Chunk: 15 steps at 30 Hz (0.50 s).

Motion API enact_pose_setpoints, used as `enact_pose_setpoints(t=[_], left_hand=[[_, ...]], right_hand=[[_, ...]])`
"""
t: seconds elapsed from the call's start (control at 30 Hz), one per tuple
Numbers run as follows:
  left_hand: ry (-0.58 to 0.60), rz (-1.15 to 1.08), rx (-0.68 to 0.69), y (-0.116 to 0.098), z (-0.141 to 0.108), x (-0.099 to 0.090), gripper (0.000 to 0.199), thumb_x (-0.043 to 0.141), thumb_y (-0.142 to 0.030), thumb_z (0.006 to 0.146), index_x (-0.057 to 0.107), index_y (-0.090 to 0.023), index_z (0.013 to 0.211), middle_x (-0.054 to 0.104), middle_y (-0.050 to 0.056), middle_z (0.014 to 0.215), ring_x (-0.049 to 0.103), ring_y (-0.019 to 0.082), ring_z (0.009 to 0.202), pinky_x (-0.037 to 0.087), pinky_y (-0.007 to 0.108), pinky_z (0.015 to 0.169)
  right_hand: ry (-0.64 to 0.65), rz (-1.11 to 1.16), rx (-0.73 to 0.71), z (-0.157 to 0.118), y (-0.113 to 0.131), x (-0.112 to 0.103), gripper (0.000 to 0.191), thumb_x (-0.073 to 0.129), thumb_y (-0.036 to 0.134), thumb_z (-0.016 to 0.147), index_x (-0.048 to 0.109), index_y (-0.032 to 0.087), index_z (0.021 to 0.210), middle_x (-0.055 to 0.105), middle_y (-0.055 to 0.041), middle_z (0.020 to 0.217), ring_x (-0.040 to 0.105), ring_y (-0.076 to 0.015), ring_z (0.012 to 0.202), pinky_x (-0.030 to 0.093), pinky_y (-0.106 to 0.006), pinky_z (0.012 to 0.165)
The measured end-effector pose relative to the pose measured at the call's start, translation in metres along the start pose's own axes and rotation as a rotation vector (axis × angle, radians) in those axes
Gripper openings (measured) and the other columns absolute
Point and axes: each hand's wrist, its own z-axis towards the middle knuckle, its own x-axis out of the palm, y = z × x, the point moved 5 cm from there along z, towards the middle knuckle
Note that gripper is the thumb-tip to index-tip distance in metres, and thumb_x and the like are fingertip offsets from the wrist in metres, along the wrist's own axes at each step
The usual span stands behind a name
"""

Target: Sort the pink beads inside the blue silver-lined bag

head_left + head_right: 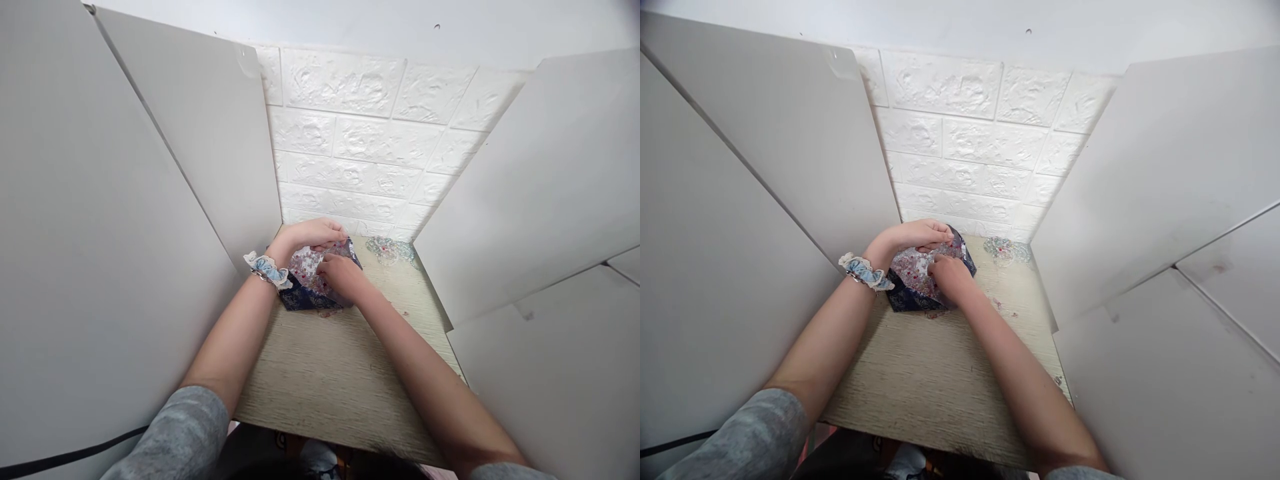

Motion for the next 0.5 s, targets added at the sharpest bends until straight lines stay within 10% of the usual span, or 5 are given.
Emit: enact_pose_setpoints(t=[0.5], left_hand=[[0.004, -0.032, -0.042, 0.0079, 0.0050, 0.0006, 0.013, 0.044, -0.025, 0.066, 0.047, -0.015, 0.059, 0.036, -0.003, 0.048, 0.028, 0.005, 0.038, 0.024, 0.021, 0.039]], right_hand=[[0.005, 0.000, 0.053, 0.0010, -0.0069, 0.0056, 0.022, 0.038, 0.013, 0.078, 0.059, 0.016, 0.083, 0.056, -0.0084, 0.090, 0.053, -0.0157, 0.077, 0.037, -0.024, 0.066]])
